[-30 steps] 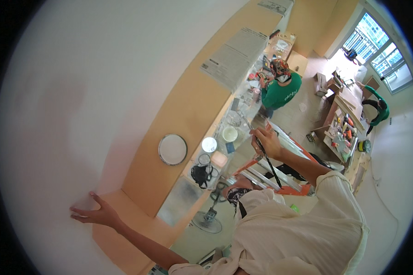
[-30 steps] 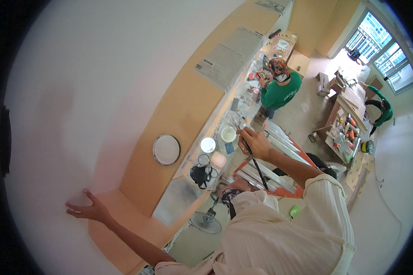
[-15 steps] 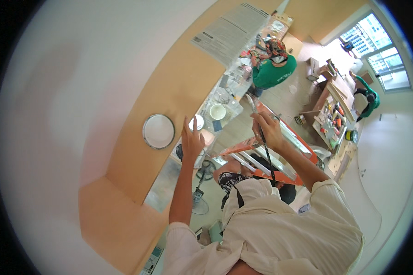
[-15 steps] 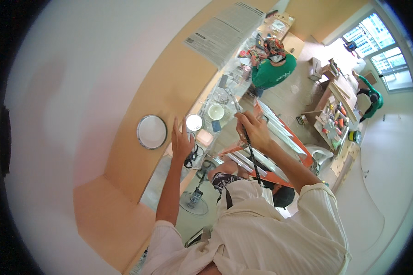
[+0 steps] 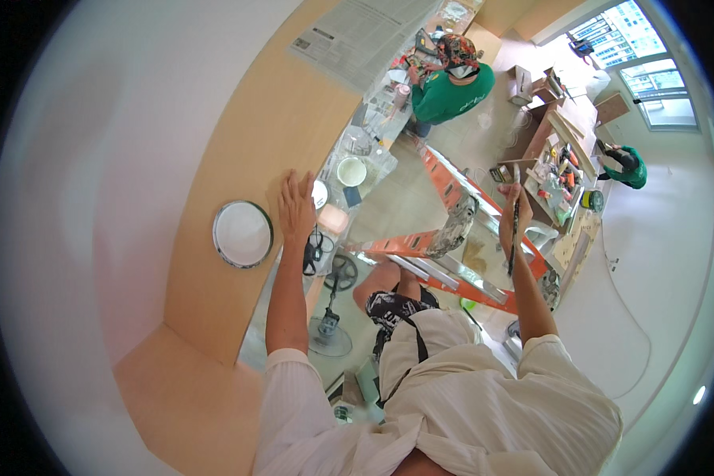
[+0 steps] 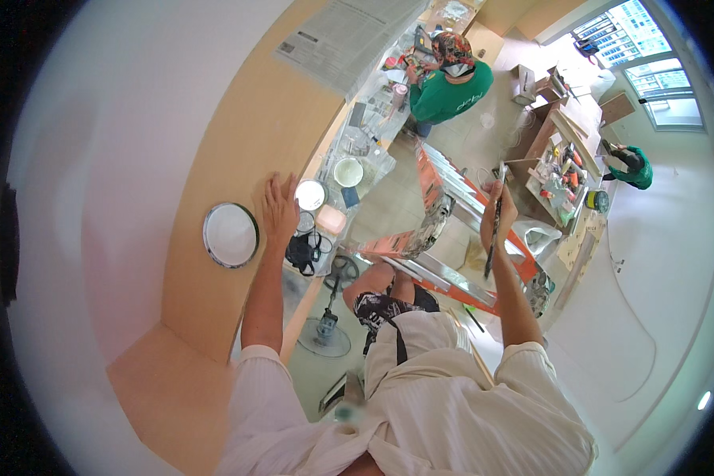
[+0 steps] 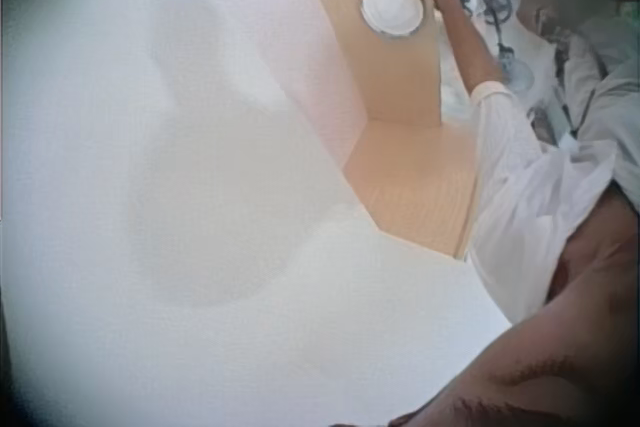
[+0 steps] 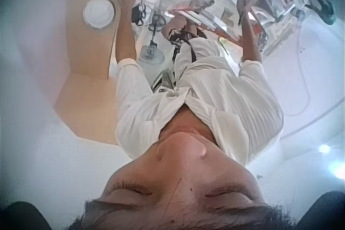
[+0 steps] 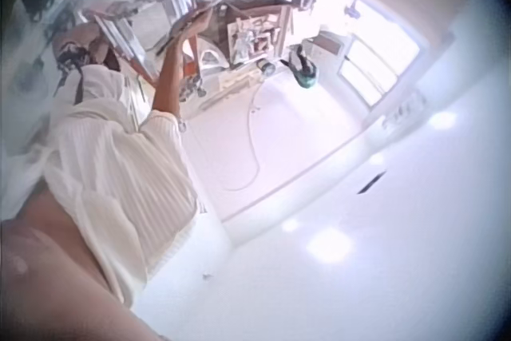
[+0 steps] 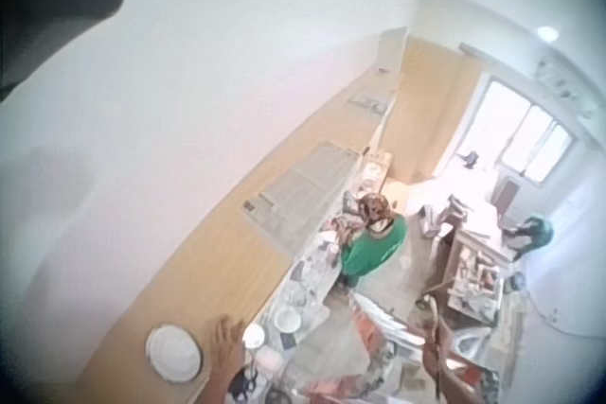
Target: The person paints a ceiling using a brush, repeatedly dipping it into a paint can and applying paint in long strokes. They reposition a ladder and adjust their stance to reach different sections of the ceiling.
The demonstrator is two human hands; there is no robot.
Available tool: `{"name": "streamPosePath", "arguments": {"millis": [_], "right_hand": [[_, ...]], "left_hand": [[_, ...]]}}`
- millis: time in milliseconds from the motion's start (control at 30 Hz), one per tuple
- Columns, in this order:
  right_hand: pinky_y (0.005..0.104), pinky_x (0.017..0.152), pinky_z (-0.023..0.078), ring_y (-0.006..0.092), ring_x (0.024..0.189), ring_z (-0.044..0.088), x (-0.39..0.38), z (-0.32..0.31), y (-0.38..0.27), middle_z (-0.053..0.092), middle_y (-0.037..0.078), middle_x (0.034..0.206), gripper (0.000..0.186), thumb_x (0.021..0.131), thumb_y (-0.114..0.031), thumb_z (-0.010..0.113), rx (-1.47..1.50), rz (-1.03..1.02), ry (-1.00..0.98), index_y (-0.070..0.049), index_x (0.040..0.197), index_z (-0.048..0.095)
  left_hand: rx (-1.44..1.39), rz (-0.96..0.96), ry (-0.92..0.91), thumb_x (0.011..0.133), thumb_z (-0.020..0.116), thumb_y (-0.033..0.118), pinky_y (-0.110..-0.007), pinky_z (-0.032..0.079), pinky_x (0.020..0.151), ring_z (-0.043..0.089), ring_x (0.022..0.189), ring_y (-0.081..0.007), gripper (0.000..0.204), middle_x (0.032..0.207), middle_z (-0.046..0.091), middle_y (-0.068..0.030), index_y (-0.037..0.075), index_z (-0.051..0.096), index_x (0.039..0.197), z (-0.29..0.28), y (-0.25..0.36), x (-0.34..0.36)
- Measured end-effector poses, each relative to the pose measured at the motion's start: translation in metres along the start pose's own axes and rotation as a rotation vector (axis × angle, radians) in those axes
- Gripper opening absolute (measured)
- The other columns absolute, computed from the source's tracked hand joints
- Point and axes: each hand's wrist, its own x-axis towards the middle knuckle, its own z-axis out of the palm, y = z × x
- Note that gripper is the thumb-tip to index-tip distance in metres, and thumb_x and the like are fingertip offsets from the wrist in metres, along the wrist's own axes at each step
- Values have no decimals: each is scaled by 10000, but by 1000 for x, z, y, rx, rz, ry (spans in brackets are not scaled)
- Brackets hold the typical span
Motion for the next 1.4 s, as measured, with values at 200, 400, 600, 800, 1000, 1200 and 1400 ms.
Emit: {"name": "streamPosePath", "arguments": {"millis": [200,400,600,800,1000,1200,1400], "right_hand": [[397,595,473,257,547,594,4,6,49,590,211,661,559,1042,-447,407,-213,66,-257,41,881,625],[439,578,456,257,507,555,11,5,45,515,177,534,725,1036,-536,316,-451,40,-468,74,761,595],[470,557,414,345,500,549,6,6,53,511,229,552,606,1051,-428,349,-411,-33,-485,54,772,590],[462,526,424,380,493,540,5,0,45,522,217,552,442,1037,-278,451,-348,-109,-569,35,752,580],[475,533,463,390,527,607,2,0,55,567,224,580,387,1026,-235,466,-339,-229,-521,4,755,603],[509,537,454,414,549,595,-1,-5,52,585,218,607,358,1022,-221,457,-308,-249,-539,-8,762,581],[505,523,454,412,530,587,2,-5,67,580,208,596,311,1007,-210,485,-343,-295,-533,-15,780,571]], "left_hand": [[26,48,2,888,624,236,-482,368,1008,370,1337,-379,708,1507,344,-197,211,327,1530,2,-8,4],[-18,78,38,845,645,230,-540,347,1002,346,1345,-373,736,1498,340,-187,225,347,1518,4,-11,2],[-13,78,44,804,665,232,-543,340,1007,338,1345,-370,772,1483,348,-192,223,354,1511,8,-12,2],[-55,82,67,804,651,246,-550,323,1017,321,1348,-391,729,1472,351,-212,187,389,1482,0,-9,5],[-102,77,36,797,654,291,-564,295,1038,309,1350,-410,718,1466,345,-227,159,418,1463,-5,-7,3],[-111,68,72,822,653,360,-569,294,1035,323,1335,-408,706,1456,348,-229,136,427,1453,-10,-5,4],[-1038,-111,-334,861,683,461,-478,429,970,551,1104,-363,788,1213,583,-179,81,373,1477,-58,98,31]]}}
